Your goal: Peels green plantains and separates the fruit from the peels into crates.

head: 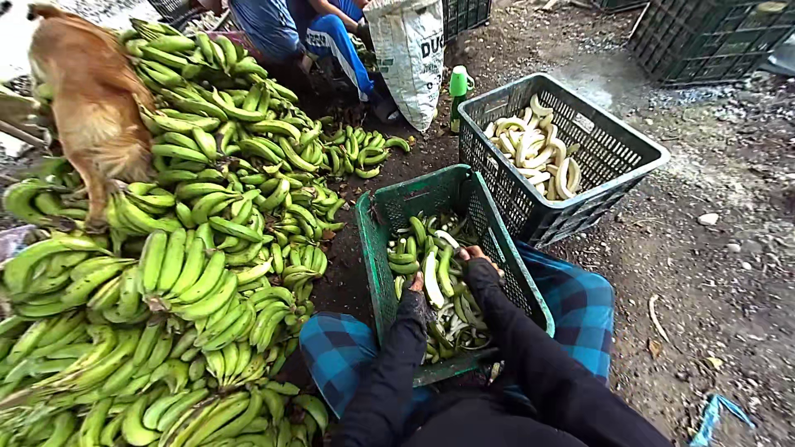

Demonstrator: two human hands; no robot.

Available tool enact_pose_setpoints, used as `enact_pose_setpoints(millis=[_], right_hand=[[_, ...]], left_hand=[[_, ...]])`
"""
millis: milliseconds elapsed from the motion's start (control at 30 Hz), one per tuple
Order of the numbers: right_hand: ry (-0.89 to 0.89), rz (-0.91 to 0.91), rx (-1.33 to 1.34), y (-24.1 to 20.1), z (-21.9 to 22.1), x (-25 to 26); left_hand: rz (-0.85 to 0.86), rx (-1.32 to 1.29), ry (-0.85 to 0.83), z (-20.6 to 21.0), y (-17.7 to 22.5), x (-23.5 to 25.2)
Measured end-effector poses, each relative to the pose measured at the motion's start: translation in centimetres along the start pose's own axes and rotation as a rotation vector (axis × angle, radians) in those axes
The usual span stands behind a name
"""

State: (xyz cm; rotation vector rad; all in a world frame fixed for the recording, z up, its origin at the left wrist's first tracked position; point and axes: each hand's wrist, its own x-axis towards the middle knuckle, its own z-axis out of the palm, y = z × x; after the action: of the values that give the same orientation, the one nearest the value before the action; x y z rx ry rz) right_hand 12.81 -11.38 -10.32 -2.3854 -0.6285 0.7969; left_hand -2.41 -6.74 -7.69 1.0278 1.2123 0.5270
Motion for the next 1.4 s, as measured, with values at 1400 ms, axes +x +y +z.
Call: enact_pose_setpoints(millis=[1400], right_hand=[[0.028, -0.255, -0.177, -3.8, -4.4, -1.8]], left_hand=[[0.36, 0.409, -0.464, -1.0, 4.0, 2.1]])
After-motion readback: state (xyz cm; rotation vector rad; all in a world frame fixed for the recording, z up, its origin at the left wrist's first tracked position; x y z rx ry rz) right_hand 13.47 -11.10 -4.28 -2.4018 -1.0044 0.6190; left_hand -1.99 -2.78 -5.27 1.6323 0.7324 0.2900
